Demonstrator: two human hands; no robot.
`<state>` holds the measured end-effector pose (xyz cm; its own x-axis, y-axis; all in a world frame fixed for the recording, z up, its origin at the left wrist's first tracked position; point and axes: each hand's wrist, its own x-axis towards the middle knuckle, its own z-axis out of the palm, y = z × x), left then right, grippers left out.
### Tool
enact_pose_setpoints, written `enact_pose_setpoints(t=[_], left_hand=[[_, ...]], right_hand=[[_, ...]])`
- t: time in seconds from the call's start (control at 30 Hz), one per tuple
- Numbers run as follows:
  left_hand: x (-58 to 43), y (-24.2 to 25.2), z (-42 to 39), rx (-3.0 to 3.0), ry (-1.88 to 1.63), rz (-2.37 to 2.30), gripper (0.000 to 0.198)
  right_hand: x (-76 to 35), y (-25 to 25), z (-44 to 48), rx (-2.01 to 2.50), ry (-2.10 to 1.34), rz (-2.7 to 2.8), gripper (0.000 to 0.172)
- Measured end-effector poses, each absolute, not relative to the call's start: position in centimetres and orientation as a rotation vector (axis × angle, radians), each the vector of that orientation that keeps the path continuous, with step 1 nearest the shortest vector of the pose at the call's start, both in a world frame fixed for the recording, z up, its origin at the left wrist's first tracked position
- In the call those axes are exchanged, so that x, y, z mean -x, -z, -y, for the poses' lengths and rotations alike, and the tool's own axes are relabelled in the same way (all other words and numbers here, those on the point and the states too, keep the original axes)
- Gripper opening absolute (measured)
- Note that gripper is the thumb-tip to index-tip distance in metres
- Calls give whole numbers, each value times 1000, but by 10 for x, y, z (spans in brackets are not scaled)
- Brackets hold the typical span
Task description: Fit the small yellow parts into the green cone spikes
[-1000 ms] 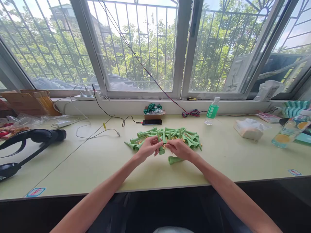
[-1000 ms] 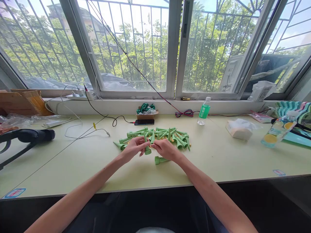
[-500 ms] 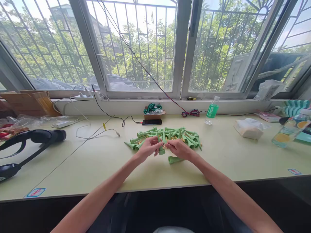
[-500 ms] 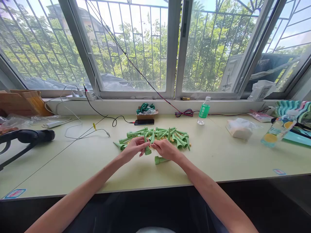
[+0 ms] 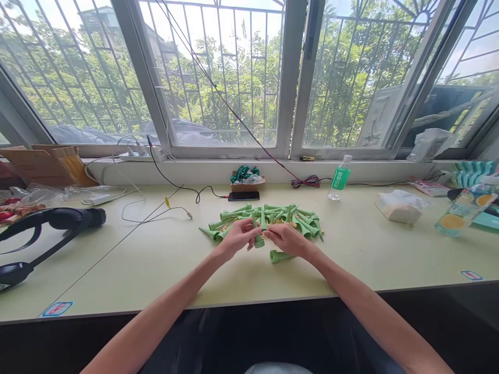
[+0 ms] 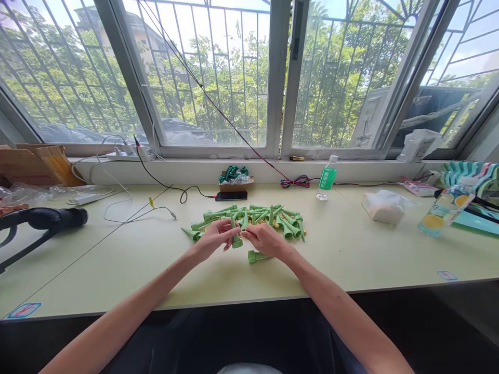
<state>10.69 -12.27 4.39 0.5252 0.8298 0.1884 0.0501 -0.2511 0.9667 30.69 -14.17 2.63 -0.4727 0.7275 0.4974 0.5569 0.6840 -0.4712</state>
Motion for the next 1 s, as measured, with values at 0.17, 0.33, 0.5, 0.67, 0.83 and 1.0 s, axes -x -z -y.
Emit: enact_pose_setpoints(t=[0.17,0.33,0.5,0.67,0.83,1.0], left_hand=[[-107,-43,122,-1674,-905,-766,31],[-105,-42,120,-1669,-914,-782,31],[-105,-41,119,-1627,-923,-768,32],[-105,-42,118,-1574,-929,-756,29],[-105,-42,118,-1516,-927,-749,28],[-105,-41,117,-1469,-923,-738,29]], right_hand=[[-306,-30,144,945,-323,2192,28],[-306,-30,145,918,-352,2155,16],[-306,-29,145,913,-396,2136,12],[-306,-28,144,907,-403,2127,14],[-306,-30,144,875,-403,2140,15],[-306,-30,142,855,-397,2141,16]])
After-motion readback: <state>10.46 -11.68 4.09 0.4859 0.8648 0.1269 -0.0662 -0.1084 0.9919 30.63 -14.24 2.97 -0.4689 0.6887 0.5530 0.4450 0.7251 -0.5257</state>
